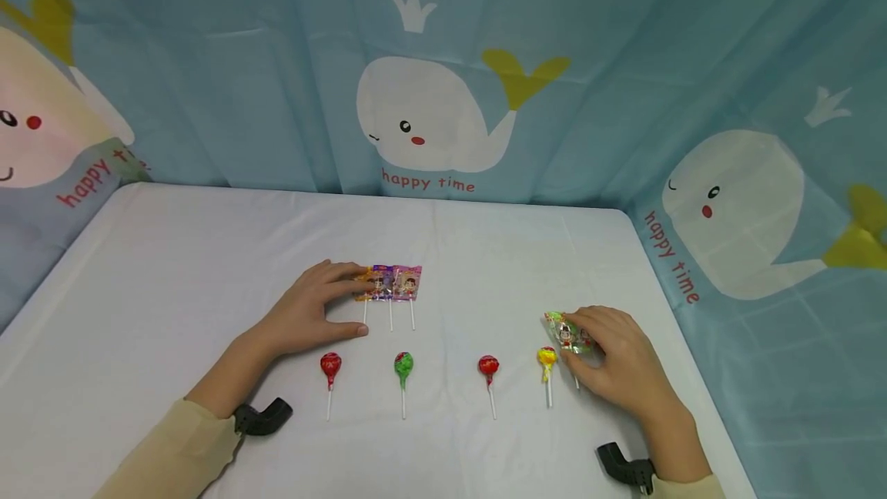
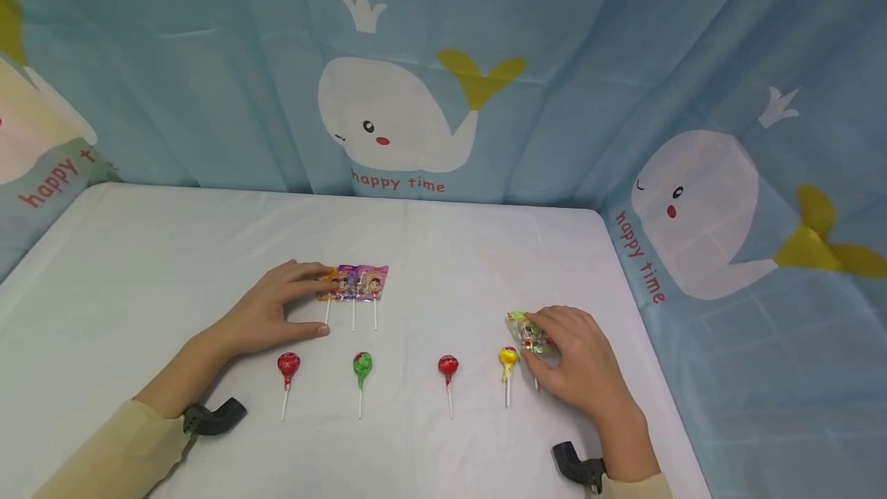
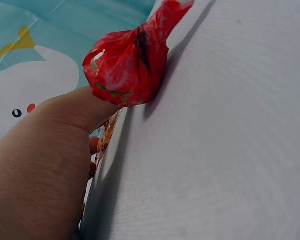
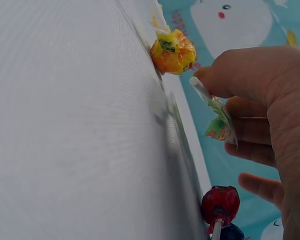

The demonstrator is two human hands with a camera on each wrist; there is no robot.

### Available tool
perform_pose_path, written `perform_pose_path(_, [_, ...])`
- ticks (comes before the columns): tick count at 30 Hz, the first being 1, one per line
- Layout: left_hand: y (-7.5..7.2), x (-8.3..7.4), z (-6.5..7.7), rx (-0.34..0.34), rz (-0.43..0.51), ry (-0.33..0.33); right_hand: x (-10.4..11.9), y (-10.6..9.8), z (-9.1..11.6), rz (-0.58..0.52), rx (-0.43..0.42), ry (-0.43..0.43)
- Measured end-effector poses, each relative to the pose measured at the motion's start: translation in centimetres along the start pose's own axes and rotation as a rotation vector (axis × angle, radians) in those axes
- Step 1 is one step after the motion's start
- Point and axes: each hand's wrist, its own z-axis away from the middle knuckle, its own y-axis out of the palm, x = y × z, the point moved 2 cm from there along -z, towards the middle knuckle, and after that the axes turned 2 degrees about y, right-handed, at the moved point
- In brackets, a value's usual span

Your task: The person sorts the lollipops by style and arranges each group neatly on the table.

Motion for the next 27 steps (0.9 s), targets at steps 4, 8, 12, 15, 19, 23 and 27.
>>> perform_pose_path(4, [0.0, 0.0, -0.1, -0.003, 0.002, 0.006, 0.0, 0.0, -0.2, -0.001, 0.006, 0.001])
perform_pose_path(8, [0.0, -0.1, -0.2, 0.004, 0.006, 0.0, 0.0, 0.1, -0.7, 0.013, 0.009, 0.006])
perform_pose_path(12, [0.0, -0.1, -0.2, 0.008, 0.005, -0.001, 0.2, 0.2, -1.3, 0.015, 0.005, -0.002])
perform_pose_path(15, [0.0, -0.1, -0.2, 0.01, 0.001, -0.003, 0.3, 0.4, -1.9, 0.004, -0.004, -0.014])
perform_pose_path(19, [0.0, -0.1, -0.1, 0.014, -0.004, -0.013, 0.6, 0.6, -2.7, -0.016, -0.017, -0.025])
perform_pose_path(23, [0.1, 0.0, -0.1, 0.017, -0.009, -0.021, 0.8, 1.0, -3.4, -0.035, -0.025, -0.039])
perform_pose_path(27, [0.1, 0.0, -0.1, 0.015, -0.009, -0.02, 1.0, 1.5, -4.2, -0.052, -0.029, -0.048])
